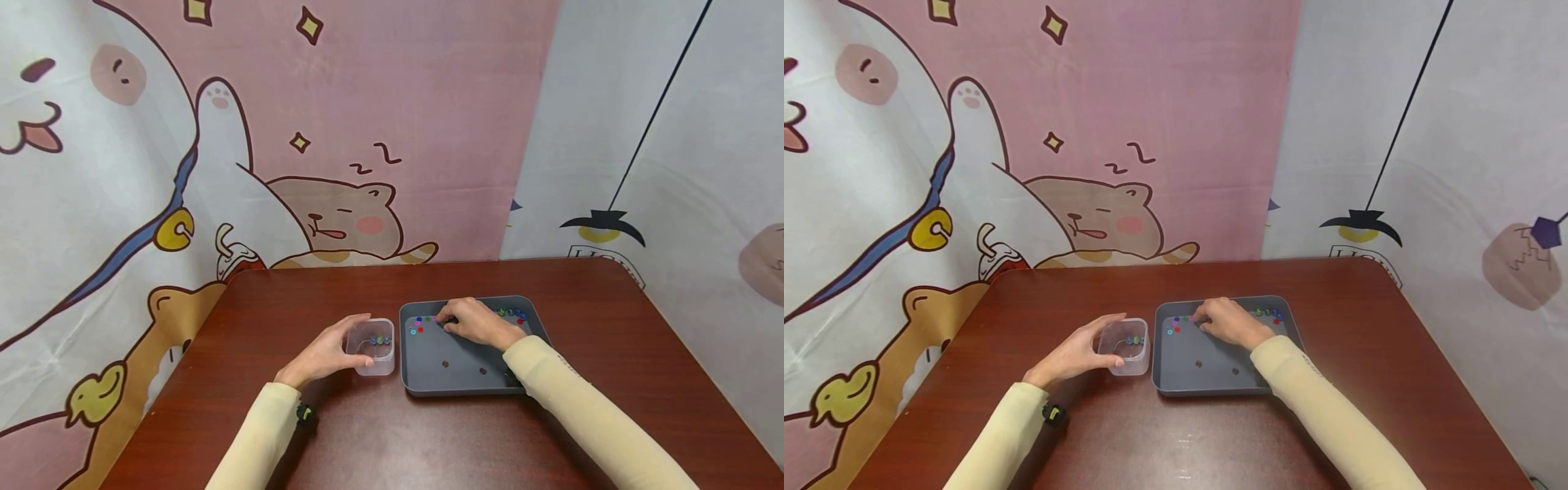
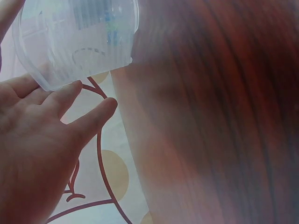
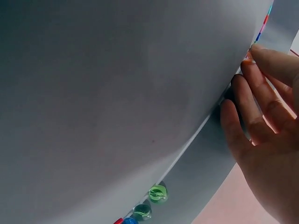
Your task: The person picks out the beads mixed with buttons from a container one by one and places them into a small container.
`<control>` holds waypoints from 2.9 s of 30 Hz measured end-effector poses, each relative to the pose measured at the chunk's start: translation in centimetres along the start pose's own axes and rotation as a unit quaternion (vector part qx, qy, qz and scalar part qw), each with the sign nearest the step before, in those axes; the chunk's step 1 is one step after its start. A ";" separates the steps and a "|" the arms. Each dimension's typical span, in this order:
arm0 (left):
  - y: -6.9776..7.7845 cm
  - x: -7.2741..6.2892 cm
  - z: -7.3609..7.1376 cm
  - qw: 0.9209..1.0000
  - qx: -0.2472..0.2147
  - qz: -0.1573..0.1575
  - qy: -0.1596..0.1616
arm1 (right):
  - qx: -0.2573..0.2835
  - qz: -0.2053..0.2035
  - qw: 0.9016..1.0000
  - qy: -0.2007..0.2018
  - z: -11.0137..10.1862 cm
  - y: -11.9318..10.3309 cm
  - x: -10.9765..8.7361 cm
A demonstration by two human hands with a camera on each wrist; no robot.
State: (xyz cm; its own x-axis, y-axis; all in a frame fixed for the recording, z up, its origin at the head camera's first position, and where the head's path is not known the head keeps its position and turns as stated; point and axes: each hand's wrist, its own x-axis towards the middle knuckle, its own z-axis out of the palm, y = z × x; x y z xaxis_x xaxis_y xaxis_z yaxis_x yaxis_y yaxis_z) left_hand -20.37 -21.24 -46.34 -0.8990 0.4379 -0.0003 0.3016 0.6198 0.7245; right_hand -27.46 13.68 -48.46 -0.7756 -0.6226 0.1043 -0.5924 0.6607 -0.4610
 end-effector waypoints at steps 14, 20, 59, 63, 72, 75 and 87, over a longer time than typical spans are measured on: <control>-0.1 0.1 0.0 1.000 -0.003 0.006 -0.001 | -0.003 0.005 1.000 0.025 -1.4 -0.6 -0.2; -0.1 0.0 0.0 1.000 0.000 0.004 0.000 | 0.010 0.011 0.999 0.033 -2.4 -1.0 -0.3; -0.1 0.0 0.0 1.000 0.003 -0.001 0.001 | 0.125 -0.028 0.982 0.138 -4.8 -7.1 0.4; -0.1 0.1 0.1 1.000 -0.004 -0.003 0.001 | 0.142 -0.031 0.981 0.130 -4.5 -7.9 0.7; -0.3 0.1 0.0 1.000 -0.009 0.008 0.000 | 0.140 -0.045 0.984 0.103 -3.4 -9.2 1.6; -0.3 0.1 0.0 1.000 -0.011 0.011 -0.001 | 0.133 -0.054 0.985 0.096 -3.0 -9.6 1.9; -0.5 0.1 0.0 1.000 -0.009 0.017 -0.006 | 0.094 -0.096 0.989 0.062 -1.3 -10.6 2.9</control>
State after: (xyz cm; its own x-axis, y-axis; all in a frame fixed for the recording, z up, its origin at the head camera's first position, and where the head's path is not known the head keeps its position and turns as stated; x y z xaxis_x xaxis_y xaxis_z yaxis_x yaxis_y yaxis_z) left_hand -20.61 -21.52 -46.66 -0.8841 0.4670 0.0163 0.3267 0.5927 0.7362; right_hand -23.73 5.46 -42.14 -0.6799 -0.6656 0.3077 -0.6898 0.4380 -0.5766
